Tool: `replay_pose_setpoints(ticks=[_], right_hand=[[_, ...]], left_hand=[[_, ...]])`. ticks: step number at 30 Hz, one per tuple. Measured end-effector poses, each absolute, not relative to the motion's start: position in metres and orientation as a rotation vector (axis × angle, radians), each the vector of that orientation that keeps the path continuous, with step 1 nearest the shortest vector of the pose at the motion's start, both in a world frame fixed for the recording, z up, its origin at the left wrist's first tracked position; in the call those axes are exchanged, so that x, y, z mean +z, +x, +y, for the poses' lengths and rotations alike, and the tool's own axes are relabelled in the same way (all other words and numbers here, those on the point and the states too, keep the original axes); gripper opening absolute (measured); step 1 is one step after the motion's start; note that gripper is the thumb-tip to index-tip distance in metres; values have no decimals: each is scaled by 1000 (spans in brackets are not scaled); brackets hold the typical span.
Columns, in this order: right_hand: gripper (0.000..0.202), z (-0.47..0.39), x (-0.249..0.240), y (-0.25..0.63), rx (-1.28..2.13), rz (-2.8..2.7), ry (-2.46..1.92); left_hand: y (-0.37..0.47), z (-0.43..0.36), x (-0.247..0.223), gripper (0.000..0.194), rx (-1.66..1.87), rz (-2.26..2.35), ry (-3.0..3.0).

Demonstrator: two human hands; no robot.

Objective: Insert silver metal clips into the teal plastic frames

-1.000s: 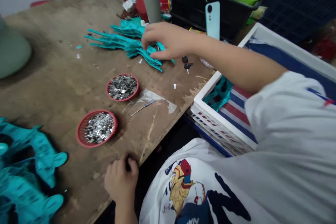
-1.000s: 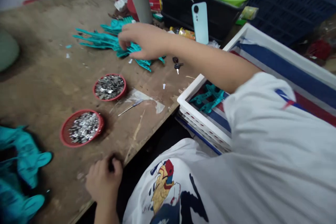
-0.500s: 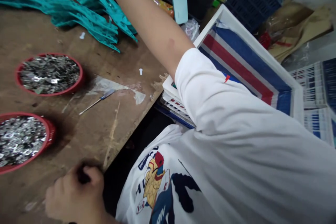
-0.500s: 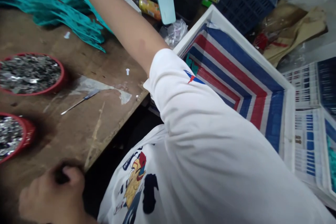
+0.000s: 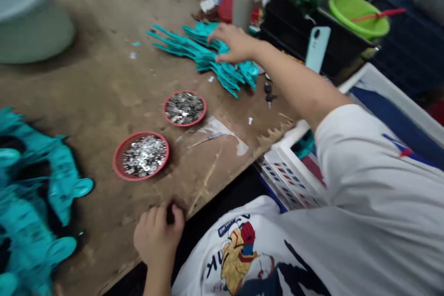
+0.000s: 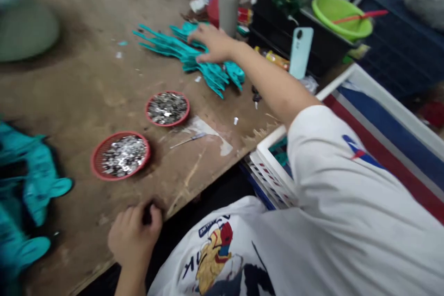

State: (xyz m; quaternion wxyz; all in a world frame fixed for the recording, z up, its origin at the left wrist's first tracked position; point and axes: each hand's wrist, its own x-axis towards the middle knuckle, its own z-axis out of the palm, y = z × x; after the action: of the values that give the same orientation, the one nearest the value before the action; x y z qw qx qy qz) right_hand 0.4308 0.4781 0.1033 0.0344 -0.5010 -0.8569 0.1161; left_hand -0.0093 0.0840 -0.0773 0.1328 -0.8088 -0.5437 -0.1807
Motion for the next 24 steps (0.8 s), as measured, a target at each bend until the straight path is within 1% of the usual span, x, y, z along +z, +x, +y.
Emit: replay_pose_setpoints(ticks=[3, 4, 8, 10, 12, 14, 18, 20, 21, 24], right_hand=[[71, 519, 71, 409, 295, -2923, -1354], [75, 532, 60, 407, 264, -2969, -1331], [112, 591, 30, 411, 155, -2879, -1562], [121, 620, 18, 411, 179, -2887, -1652], [122, 639, 6, 409, 193, -2953, -1646], [117, 647, -6, 405, 168, -3007, -1576], [97, 634, -25, 394, 56, -2972, -1549], [91, 619, -28, 388, 47, -2953, -1588], [92, 612, -27, 385, 87, -2965, -1603], [105, 592, -20, 378, 259, -3020, -1641]], left_hand=[[-6, 82, -77, 3, -536, -1614, -2283], [-6, 80, -78, 2, -537, -1619, -2276], [-10, 70, -82, 6, -528, -1664, -2289], [-14, 65, -86, 10, -509, -1696, -2308], [-16, 61, -89, 13, -500, -1725, -2322], [-17, 59, -91, 14, -487, -1744, -2325], [-14, 60, -88, 16, -464, -1719, -2318], [-11, 62, -86, 17, -483, -1710, -2311], [-10, 63, -85, 18, -491, -1708, -2310], [-10, 64, -84, 18, -501, -1703, -2313]])
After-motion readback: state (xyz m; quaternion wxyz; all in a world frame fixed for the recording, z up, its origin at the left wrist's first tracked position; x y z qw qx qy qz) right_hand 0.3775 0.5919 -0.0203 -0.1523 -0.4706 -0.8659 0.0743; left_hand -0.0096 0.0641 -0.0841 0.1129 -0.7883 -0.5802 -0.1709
